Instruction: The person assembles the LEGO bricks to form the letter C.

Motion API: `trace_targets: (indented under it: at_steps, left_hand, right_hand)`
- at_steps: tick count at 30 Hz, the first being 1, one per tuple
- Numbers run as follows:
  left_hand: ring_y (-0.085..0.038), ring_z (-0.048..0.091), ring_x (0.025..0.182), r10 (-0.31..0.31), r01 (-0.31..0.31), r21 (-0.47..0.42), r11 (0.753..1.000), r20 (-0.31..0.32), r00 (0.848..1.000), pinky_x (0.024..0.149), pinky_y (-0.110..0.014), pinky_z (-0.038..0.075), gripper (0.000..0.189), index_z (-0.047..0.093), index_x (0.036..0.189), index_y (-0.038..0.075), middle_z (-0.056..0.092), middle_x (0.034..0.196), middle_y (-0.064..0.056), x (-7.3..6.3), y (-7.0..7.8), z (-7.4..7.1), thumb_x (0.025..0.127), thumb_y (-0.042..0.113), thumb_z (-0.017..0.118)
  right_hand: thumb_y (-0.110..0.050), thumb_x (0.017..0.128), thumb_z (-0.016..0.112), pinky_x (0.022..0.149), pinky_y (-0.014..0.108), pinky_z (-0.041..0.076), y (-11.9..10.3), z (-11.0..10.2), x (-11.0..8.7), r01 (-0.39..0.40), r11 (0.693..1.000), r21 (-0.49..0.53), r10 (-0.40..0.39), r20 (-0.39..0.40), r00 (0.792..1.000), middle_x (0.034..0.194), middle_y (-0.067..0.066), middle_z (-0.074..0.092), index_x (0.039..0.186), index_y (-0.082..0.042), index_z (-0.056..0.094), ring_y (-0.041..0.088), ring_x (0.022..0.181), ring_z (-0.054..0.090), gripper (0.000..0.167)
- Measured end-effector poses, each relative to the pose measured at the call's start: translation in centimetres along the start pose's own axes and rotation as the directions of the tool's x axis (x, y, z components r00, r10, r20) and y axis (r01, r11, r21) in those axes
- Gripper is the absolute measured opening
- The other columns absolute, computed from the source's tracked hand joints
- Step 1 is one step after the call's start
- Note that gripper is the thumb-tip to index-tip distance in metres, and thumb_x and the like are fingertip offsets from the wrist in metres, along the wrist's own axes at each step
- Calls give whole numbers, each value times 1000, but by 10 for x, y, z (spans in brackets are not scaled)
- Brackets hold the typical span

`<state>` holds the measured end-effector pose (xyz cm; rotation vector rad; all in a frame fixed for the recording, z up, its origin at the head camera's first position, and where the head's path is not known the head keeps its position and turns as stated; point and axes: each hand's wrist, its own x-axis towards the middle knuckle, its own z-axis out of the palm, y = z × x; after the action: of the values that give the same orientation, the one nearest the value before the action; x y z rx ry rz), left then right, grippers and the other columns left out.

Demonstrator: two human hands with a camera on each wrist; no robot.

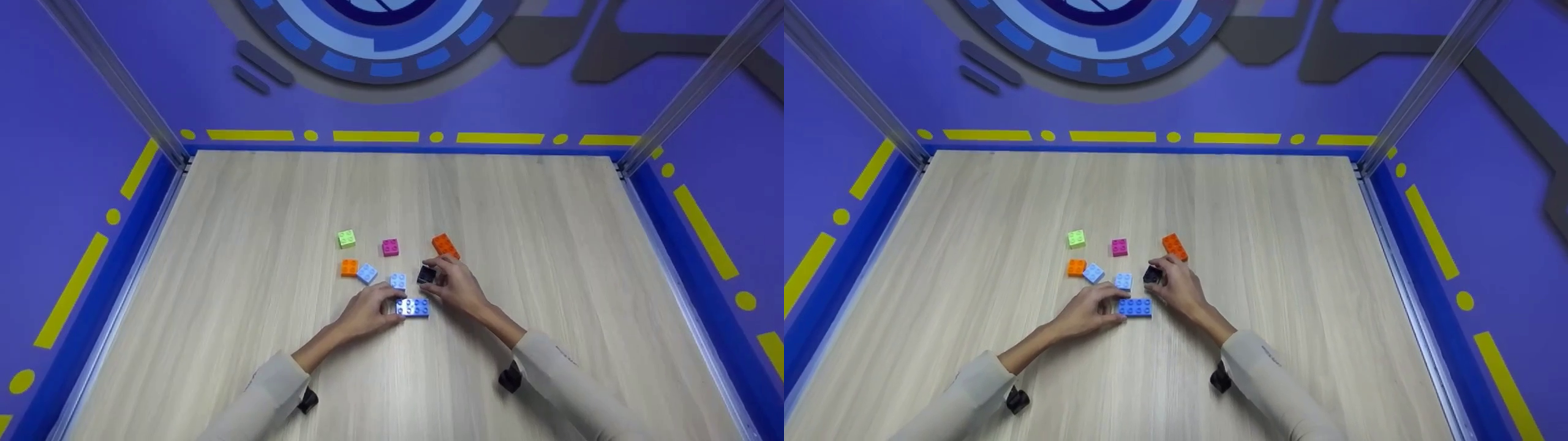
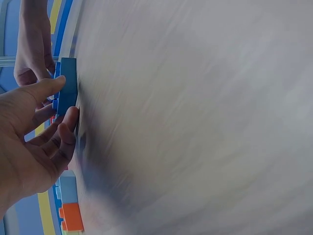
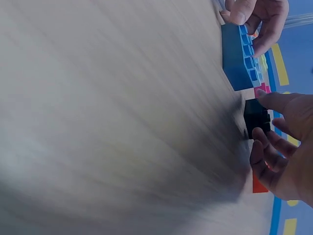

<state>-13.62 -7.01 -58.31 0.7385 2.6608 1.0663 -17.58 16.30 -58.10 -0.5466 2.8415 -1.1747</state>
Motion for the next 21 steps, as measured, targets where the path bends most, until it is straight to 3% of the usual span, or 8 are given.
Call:
trace_targets:
  at_steps: [4, 10, 15, 21]
  left_hand:
    - [-16, 60, 102, -1, 1, -13, 1000, 0, 1000, 88, -32, 49, 42, 68, 117, 14, 66, 112, -1, 1, -1, 0, 79, 27, 78]
    - [-14, 57, 92, -6, 6, -10, 1000, -4, 1000, 78, -27, 46, 40, 69, 115, 16, 67, 110, 0, 1, -2, 0, 79, 26, 79]
    - [-12, 57, 93, -8, 8, -8, 1000, 1, 1000, 78, -25, 46, 39, 69, 115, 16, 67, 109, 0, 1, -1, -1, 79, 27, 79]
    - [-12, 57, 90, 7, -7, -3, 1000, -8, 1000, 76, -26, 47, 37, 69, 114, 16, 67, 109, 0, 2, -1, -1, 79, 27, 78]
  right_hand:
    - [-18, 74, 83, 71, 28, 48, 0, 4, 2, -4, 1000, -7, 4, -3, 1000, 107, 8, 64, 113, -9, 67, 19, 80, 58, 43]
    - [-17, 75, 82, 83, 36, 50, 2, 4, 0, 8, 1000, 10, -8, 14, 1000, 106, 5, 68, 109, -10, 67, 20, 91, 60, 38]
    - [-15, 77, 81, 94, 41, 49, 7, 1, -4, 3, 1000, 28, -4, 34, 999, 110, 7, 68, 112, -8, 66, 22, 104, 61, 39]
    - [-16, 79, 79, 91, 40, 50, 11, -3, -9, -14, 1000, 19, 13, 50, 999, 113, 7, 65, 115, -10, 67, 21, 103, 59, 39]
